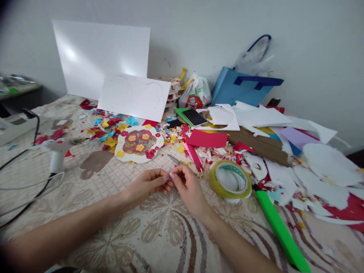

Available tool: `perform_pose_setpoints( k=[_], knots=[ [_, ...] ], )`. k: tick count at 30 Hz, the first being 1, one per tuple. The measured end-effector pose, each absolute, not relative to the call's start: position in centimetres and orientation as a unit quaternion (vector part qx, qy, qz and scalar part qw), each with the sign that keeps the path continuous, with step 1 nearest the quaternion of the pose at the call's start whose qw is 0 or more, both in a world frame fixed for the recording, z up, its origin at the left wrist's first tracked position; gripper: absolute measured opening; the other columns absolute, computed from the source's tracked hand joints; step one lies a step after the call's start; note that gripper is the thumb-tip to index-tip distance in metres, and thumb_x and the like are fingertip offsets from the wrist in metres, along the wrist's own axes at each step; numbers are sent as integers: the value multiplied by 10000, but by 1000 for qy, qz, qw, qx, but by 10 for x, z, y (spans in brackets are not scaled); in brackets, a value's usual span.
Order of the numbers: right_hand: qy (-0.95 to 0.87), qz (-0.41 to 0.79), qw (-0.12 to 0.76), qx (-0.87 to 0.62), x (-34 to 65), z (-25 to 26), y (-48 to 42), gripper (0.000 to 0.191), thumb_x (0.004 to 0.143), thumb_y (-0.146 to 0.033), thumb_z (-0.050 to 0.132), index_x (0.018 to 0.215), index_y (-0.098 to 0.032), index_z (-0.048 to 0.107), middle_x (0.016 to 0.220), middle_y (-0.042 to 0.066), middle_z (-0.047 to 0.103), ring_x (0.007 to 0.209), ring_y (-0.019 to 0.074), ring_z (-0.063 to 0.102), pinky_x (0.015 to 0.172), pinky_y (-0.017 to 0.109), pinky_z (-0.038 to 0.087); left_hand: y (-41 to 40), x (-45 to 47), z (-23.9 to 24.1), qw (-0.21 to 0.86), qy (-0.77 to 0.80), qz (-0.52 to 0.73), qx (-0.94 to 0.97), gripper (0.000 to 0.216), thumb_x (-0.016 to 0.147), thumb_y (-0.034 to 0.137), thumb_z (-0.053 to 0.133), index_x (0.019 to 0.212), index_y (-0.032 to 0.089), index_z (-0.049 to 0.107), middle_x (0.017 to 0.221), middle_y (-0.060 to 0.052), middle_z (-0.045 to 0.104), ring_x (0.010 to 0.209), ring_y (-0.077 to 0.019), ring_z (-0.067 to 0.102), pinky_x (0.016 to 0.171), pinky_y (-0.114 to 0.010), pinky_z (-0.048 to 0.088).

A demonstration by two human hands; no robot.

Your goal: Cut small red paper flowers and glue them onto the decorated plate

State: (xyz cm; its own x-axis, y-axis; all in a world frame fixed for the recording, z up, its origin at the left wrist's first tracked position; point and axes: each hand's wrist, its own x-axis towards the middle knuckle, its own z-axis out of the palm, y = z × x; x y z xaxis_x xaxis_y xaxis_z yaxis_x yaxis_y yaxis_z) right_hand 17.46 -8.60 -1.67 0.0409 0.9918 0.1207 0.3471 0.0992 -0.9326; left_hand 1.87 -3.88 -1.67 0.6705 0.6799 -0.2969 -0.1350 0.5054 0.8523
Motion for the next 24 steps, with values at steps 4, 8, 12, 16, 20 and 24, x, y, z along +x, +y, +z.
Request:
perform_pose_setpoints(
  k=[4, 8, 12, 16, 20, 24],
  knots=[
    [-605, 349, 459, -549, 175, -18, -87, 96, 897, -297, 468, 865, -207, 475, 777, -3, 512, 684, 131, 521, 618, 239, 438, -38, 18, -17, 817, 322, 247, 409, 252, 730, 322, 696, 781, 99, 591, 758, -53, 667, 663, -106, 608, 652, -245, 447],
    [-627, 333, 444, -546, 175, -16, -87, 86, 901, -263, 458, 842, -207, 486, 752, -4, 510, 684, 133, 506, 625, 242, 425, -38, 18, -18, 823, 324, 241, 401, 255, 722, 322, 703, 782, 96, 600, 746, -54, 665, 667, -109, 611, 655, -246, 450],
    [-626, 335, 435, -553, 175, -16, -86, 107, 901, -282, 453, 834, -207, 488, 748, -2, 515, 687, 140, 508, 627, 246, 420, -38, 18, -19, 825, 321, 236, 400, 261, 714, 328, 709, 774, 98, 602, 734, -49, 664, 657, -106, 609, 653, -245, 453],
    [-626, 334, 434, -555, 175, -16, -87, 114, 900, -295, 453, 835, -210, 490, 758, 3, 524, 696, 147, 513, 628, 251, 416, -37, 18, -20, 823, 323, 230, 406, 259, 716, 329, 706, 770, 101, 596, 727, -46, 664, 647, -105, 609, 644, -243, 451],
    [-635, 323, 428, -557, 175, -16, -87, 117, 904, -277, 445, 820, -207, 486, 740, 1, 518, 684, 147, 503, 623, 256, 409, -37, 18, -19, 821, 323, 228, 412, 293, 706, 357, 710, 768, 98, 588, 727, -46, 662, 640, -99, 604, 643, -241, 451],
    [-638, 303, 424, -567, 173, -19, -87, 124, 911, -278, 426, 817, -209, 467, 731, 2, 514, 675, 152, 501, 621, 265, 404, -40, 19, -19, 802, 325, 237, 440, 348, 690, 414, 709, 759, 102, 571, 712, -40, 653, 638, -99, 595, 633, -241, 453]
  ],
)
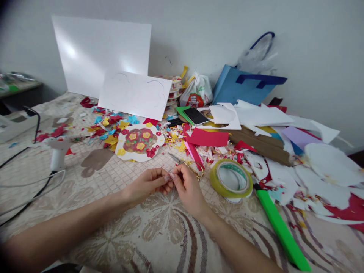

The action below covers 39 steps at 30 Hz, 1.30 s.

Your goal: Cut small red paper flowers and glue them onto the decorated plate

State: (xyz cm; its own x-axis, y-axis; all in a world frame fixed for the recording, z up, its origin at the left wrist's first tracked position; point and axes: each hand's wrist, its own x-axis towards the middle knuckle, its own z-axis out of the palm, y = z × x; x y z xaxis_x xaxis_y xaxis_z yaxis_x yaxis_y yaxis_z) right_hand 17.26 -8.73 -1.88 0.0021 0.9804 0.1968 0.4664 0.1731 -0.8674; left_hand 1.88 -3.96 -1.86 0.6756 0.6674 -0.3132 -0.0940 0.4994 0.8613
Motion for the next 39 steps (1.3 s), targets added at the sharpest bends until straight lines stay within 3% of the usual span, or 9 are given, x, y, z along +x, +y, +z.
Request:
perform_pose_setpoints(
  k=[7, 18, 31, 39],
  knots=[
    [-643, 292, 410, -578, 170, -20, -87, 135, 914, -252, 418, 791, -206, 450, 731, 6, 514, 688, 158, 504, 642, 276, 401, -41, 20, -18, 756, 338, 260, 497, 361, 704, 437, 683, 771, 102, 565, 712, -35, 642, 642, -111, 600, 620, -253, 471],
    [-647, 280, 403, -584, 172, -21, -86, 114, 902, -223, 418, 794, -201, 445, 740, 8, 510, 694, 160, 499, 651, 286, 402, -37, 18, -21, 770, 330, 237, 492, 365, 678, 431, 703, 766, 97, 581, 702, -35, 659, 653, -111, 617, 651, -249, 489],
    [-632, 293, 403, -594, 168, -18, -87, 109, 889, -243, 416, 798, -196, 454, 757, 22, 523, 706, 169, 510, 661, 298, 412, -38, 20, -21, 729, 362, 239, 530, 180, 708, 262, 674, 753, 109, 591, 634, -22, 659, 587, -98, 605, 609, -230, 497],
    [-621, 292, 409, -602, 166, -17, -87, 102, 876, -240, 430, 790, -194, 458, 733, 14, 519, 672, 161, 509, 631, 282, 412, -39, 19, -20, 732, 360, 245, 524, 173, 722, 260, 659, 751, 103, 592, 635, -29, 665, 585, -104, 611, 610, -236, 505]
  ],
)
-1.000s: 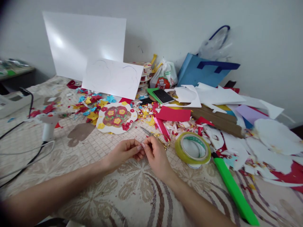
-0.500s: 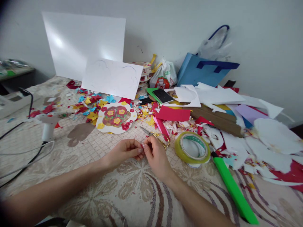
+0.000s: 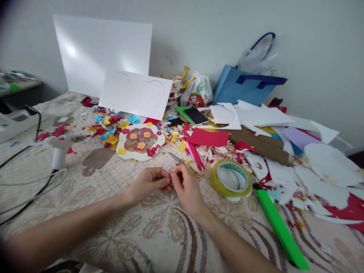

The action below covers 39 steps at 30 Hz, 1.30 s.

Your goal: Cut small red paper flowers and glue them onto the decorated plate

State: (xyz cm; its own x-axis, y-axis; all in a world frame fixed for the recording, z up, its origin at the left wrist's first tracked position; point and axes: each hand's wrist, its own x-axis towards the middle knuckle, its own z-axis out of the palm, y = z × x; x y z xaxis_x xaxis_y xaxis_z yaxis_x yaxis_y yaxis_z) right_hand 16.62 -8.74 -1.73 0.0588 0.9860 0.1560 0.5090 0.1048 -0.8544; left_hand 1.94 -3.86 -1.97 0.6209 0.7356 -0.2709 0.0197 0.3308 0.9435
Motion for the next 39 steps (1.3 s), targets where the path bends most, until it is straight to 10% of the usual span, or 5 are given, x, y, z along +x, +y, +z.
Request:
perform_pose_setpoints(
  k=[31, 39],
  knots=[
    [-531, 451, 453, -556, 173, -19, -86, 195, 856, -373, 534, 775, -198, 503, 650, -29, 524, 574, 117, 496, 529, 231, 403, -41, 18, -14, 702, 341, 276, 561, 181, 732, 277, 661, 736, 109, 592, 634, -25, 637, 591, -114, 595, 592, -243, 486],
    [-565, 464, 473, -492, 181, -16, -83, 143, 861, -336, 545, 940, -224, 505, 808, -15, 559, 661, 115, 540, 585, 231, 434, -34, 14, -9, 863, 296, 191, 363, 146, 720, 203, 705, 772, 83, 639, 738, -39, 665, 602, -68, 602, 593, -178, 469]
  ],
)
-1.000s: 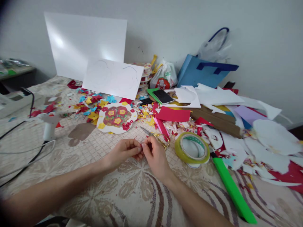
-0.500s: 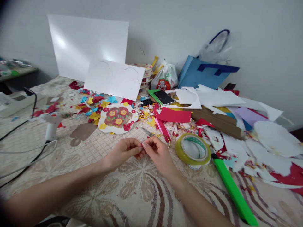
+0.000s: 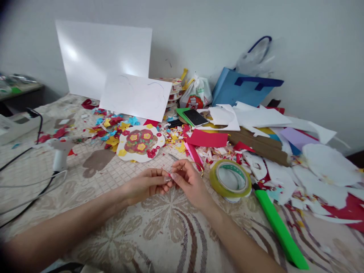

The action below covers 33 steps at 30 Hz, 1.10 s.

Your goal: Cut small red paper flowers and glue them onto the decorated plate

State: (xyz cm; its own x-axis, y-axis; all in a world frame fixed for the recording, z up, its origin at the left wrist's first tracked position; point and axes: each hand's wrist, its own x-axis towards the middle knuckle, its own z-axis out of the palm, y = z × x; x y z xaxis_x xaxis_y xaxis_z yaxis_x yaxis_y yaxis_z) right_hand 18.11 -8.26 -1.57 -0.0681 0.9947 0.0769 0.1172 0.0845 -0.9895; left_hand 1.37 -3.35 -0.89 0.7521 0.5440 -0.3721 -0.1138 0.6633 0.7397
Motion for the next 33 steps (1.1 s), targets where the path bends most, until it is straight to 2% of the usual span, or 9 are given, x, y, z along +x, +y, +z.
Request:
perform_pose_setpoints(
  k=[3, 6, 11, 15, 22, 28, 33],
  knots=[
    [-637, 391, 461, -478, 186, -13, -81, 109, 867, -319, 538, 852, -211, 549, 824, 13, 555, 740, 144, 540, 637, 260, 441, -32, 12, -7, 899, 277, 140, 309, 128, 712, 164, 711, 784, 78, 650, 733, -33, 656, 589, -54, 596, 582, -158, 461],
    [-688, 309, 452, -476, 188, -11, -80, 136, 877, -289, 522, 777, -202, 551, 791, 25, 541, 769, 166, 525, 681, 290, 430, -33, 12, -7, 893, 283, 128, 327, 157, 732, 212, 699, 799, 80, 644, 755, -47, 657, 616, -65, 602, 612, -174, 466],
    [-698, 242, 406, -538, 184, -8, -83, 153, 893, -268, 478, 761, -198, 513, 722, 6, 507, 675, 149, 483, 607, 268, 384, -35, 15, -12, 729, 322, 259, 545, 213, 729, 280, 689, 832, 108, 618, 705, -25, 634, 645, -101, 580, 637, -230, 462],
    [-688, 244, 387, -563, 180, -7, -86, 194, 901, -281, 466, 733, -194, 506, 693, -7, 487, 650, 140, 475, 597, 259, 372, -36, 15, -14, 649, 324, 263, 636, 170, 773, 291, 620, 783, 123, 606, 678, -32, 633, 631, -122, 582, 615, -249, 462],
    [-639, 395, 386, -536, 187, -13, -81, 173, 892, -333, 480, 825, -190, 551, 718, 2, 572, 664, 145, 537, 606, 255, 435, -35, 15, -12, 704, 309, 236, 595, 221, 771, 339, 615, 769, 119, 592, 694, -40, 646, 628, -120, 597, 633, -261, 485],
    [-653, 354, 391, -544, 186, -12, -83, 144, 894, -291, 465, 839, -195, 557, 731, 6, 571, 676, 146, 545, 612, 254, 452, -34, 15, -14, 747, 322, 222, 538, 266, 742, 374, 657, 754, 114, 604, 716, -47, 665, 629, -115, 606, 643, -258, 481],
    [-674, 341, 422, -501, 185, -10, -84, 151, 850, -162, 470, 975, -217, 534, 945, 45, 585, 836, 161, 584, 721, 279, 491, -31, 14, -13, 813, 310, 251, 424, 236, 723, 315, 699, 769, 117, 581, 749, -50, 672, 646, -105, 613, 665, -249, 470]
  ],
)
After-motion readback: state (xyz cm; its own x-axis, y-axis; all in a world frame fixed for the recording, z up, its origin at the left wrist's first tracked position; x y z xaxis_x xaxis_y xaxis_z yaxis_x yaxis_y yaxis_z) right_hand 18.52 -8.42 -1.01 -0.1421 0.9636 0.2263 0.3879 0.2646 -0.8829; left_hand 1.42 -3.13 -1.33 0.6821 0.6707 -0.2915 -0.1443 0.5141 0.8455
